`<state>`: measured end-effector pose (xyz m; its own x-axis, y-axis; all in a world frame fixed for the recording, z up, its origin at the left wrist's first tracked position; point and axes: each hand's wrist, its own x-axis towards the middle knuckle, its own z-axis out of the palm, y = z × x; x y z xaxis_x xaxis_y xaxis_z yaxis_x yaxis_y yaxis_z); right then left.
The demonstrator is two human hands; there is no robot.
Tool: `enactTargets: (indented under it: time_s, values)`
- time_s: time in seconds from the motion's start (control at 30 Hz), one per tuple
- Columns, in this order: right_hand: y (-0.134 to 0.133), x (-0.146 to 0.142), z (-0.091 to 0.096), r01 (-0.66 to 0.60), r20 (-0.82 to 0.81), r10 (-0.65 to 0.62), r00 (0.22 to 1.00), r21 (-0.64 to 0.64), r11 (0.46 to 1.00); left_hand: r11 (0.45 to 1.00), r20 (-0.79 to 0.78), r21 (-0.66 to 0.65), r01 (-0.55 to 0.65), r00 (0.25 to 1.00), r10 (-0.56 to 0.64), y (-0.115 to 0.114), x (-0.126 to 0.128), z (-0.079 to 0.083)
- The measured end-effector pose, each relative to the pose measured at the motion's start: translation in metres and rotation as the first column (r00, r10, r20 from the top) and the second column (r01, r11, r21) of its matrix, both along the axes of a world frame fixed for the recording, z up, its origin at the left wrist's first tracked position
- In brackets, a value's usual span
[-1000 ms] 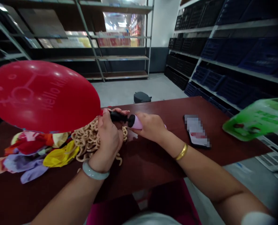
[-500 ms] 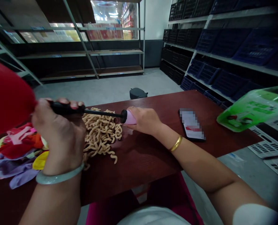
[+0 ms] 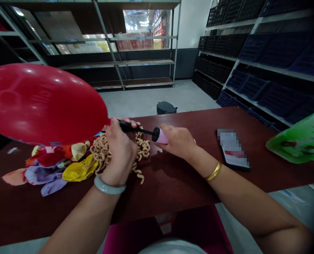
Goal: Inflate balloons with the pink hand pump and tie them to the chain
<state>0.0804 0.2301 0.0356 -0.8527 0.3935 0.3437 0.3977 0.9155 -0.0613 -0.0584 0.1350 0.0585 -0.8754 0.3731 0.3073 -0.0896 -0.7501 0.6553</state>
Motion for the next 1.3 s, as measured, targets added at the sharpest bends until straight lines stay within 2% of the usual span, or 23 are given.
enactTargets:
  time_s: [0.17,0.33,0.43,0.53,0.67,0.83,1.0,1.17,1.3]
  values:
    - [-0.009,-0.003,0.001,-0.007,-0.055,0.005,0.998,-0.036,0.999,0.991,0.084,0.005,0.131,0.988,-0.131,0.008,0.031,-0.010]
    - [-0.014,-0.005,0.003,-0.030,-0.108,0.024,0.994,-0.060,0.998,0.993,0.034,-0.015,0.115,0.993,-0.115,0.005,0.033,-0.003]
    - [-0.013,-0.006,0.002,-0.041,-0.113,0.034,0.993,-0.066,0.997,0.998,-0.026,-0.005,0.062,0.998,-0.062,-0.002,0.018,0.007]
    - [-0.007,-0.006,-0.001,-0.052,-0.106,0.047,0.993,-0.052,0.997,0.999,-0.042,0.032,-0.040,0.998,0.041,-0.015,-0.009,0.020]
    - [0.003,-0.003,-0.003,-0.073,-0.099,0.069,0.993,-0.034,0.997,0.993,-0.061,0.034,-0.116,0.991,0.118,-0.034,-0.046,0.035]
    - [0.008,0.000,-0.003,-0.061,-0.101,0.059,0.993,-0.023,0.998,0.991,-0.054,0.049,-0.125,0.990,0.128,-0.037,-0.058,0.034]
    - [0.010,0.002,-0.004,-0.028,-0.077,0.029,0.997,0.010,1.000,0.997,0.013,0.044,-0.061,0.998,0.061,-0.016,-0.038,0.015]
    - [0.003,0.000,-0.003,-0.016,-0.065,0.016,0.998,-0.005,1.000,0.997,0.025,-0.017,0.070,0.997,-0.070,0.004,0.002,-0.008]
    - [-0.004,-0.002,0.001,-0.009,-0.097,0.007,0.995,-0.020,1.000,0.989,0.080,-0.044,0.144,0.987,-0.140,0.010,0.030,-0.014]
